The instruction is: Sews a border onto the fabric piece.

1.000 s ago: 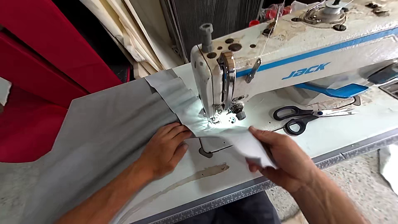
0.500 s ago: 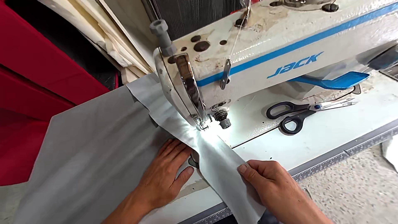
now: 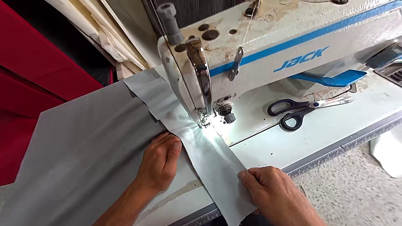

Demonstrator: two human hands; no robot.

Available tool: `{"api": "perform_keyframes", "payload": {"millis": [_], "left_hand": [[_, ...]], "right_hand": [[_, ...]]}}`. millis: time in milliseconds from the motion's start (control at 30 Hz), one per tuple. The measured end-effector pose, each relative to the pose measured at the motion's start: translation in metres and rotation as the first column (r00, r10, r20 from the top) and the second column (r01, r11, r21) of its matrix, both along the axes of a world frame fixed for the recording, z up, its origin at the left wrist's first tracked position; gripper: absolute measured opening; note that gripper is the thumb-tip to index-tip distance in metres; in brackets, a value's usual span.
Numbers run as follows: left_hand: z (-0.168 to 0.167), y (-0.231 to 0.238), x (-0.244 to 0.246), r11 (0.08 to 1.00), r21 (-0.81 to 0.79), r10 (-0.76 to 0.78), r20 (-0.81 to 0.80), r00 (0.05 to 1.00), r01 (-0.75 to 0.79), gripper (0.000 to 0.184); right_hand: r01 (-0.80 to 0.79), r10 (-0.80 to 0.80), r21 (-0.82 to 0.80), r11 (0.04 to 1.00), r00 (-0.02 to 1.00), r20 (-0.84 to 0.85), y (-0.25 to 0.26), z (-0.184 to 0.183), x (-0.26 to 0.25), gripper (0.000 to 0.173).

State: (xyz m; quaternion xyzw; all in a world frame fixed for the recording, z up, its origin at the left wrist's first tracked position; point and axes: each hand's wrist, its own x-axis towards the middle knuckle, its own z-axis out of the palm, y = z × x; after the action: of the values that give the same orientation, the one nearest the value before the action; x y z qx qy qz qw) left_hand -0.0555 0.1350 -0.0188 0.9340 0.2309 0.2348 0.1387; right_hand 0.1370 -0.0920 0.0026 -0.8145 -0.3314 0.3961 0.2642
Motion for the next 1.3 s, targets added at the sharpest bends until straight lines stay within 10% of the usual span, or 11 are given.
{"api": "perform_keyframes", "payload": {"millis": [133,233,400,833,1100,1300], "left_hand": [[0.014,-0.020,0.017,0.976,0.089,0.193,0.064,0.979,-0.198,0.037],[0.019,-0.046,0.028,0.980,0.179,0.047,0.216,0.975,-0.087,0.026],[-0.014,-0.043,0.047,0.975,0.092,-0.211,0.108,0.972,0.201,0.041],[-0.017,-0.032,0.046,0.957,0.147,-0.250,-0.030,0.968,0.251,0.041],[-0.017,-0.025,0.041,0.949,0.073,-0.301,-0.066,0.951,0.306,0.043],[-0.017,-0.019,0.039,0.937,0.080,-0.332,-0.113,0.937,0.341,0.047]], "right_hand": [[0.051,-0.056,-0.038,0.998,0.986,-0.159,-0.006,-0.001,0.002,0.043],[0.089,-0.093,-0.025,0.996,0.961,-0.262,-0.006,-0.003,0.005,0.042],[0.163,-0.131,0.073,0.984,0.937,-0.324,-0.013,-0.007,0.006,0.039],[0.290,-0.229,0.155,0.945,0.919,-0.322,-0.021,-0.015,0.005,0.039],[0.175,-0.193,0.145,0.974,0.974,0.120,-0.049,-0.013,0.002,0.040],[-0.129,-0.212,0.483,0.866,0.780,0.588,-0.047,-0.002,0.000,0.026]]}}
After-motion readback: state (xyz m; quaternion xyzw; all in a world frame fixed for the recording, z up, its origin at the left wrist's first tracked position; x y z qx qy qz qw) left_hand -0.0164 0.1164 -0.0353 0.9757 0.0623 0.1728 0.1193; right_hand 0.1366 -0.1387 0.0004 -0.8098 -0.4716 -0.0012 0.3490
